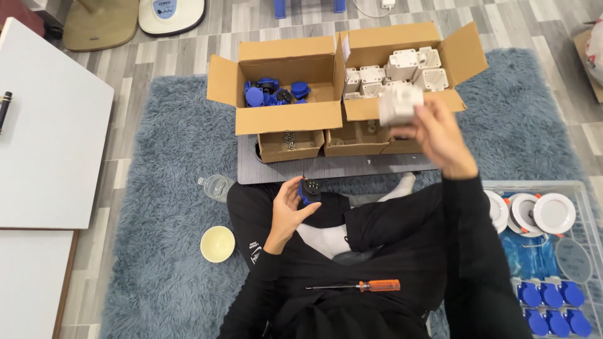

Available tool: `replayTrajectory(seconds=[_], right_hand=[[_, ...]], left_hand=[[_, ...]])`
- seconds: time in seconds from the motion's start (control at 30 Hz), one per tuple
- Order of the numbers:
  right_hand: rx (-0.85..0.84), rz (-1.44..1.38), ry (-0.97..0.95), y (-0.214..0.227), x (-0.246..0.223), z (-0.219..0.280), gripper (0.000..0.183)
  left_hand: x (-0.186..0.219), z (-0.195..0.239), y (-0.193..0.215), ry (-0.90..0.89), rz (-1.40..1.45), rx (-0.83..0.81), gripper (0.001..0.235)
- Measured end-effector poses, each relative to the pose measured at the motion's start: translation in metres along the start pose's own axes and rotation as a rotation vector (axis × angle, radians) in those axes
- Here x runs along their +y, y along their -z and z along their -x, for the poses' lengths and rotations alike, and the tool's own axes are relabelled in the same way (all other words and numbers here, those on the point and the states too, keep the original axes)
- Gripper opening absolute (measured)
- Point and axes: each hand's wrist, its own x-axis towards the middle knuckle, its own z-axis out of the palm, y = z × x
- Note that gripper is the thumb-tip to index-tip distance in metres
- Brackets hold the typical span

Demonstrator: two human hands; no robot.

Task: Assembling and inspecting small plastic hardware components using a screwdriver.

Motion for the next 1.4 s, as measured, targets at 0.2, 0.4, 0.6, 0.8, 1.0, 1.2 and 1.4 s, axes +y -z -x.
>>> replayTrajectory(seconds=[0.2,0.4,0.6,0.8,1.0,1.2,1.4], right_hand=[[-0.032,-0.367,-0.18,-0.037,0.025,0.074,0.019],[-0.042,-0.249,-0.311,-0.05,0.148,0.134,0.088],[-0.264,0.01,-0.3,-0.085,0.157,0.16,0.122],[-0.23,0.061,-0.211,-0.085,0.152,0.171,0.111],[-0.246,0.173,-0.108,-0.074,0.145,0.169,0.101],[-0.248,0.128,-0.035,-0.077,0.132,0.16,0.089],[-0.259,0.213,0.017,-0.077,0.125,0.152,0.086]], left_hand=[[0.017,0.0,-0.006,0.029,0.249,-0.071,0.09],[0.029,-0.002,-0.013,0.001,0.261,-0.135,0.083],[0.055,-0.001,-0.028,-0.195,-0.074,-0.304,0.089],[0.062,0.009,-0.037,-0.369,-0.292,-0.444,0.07],[0.068,0.01,-0.04,-0.414,-0.316,-0.503,0.065],[0.069,0.006,-0.038,-0.425,-0.291,-0.514,0.063],[0.072,0.009,-0.037,-0.424,-0.36,-0.504,0.062]])
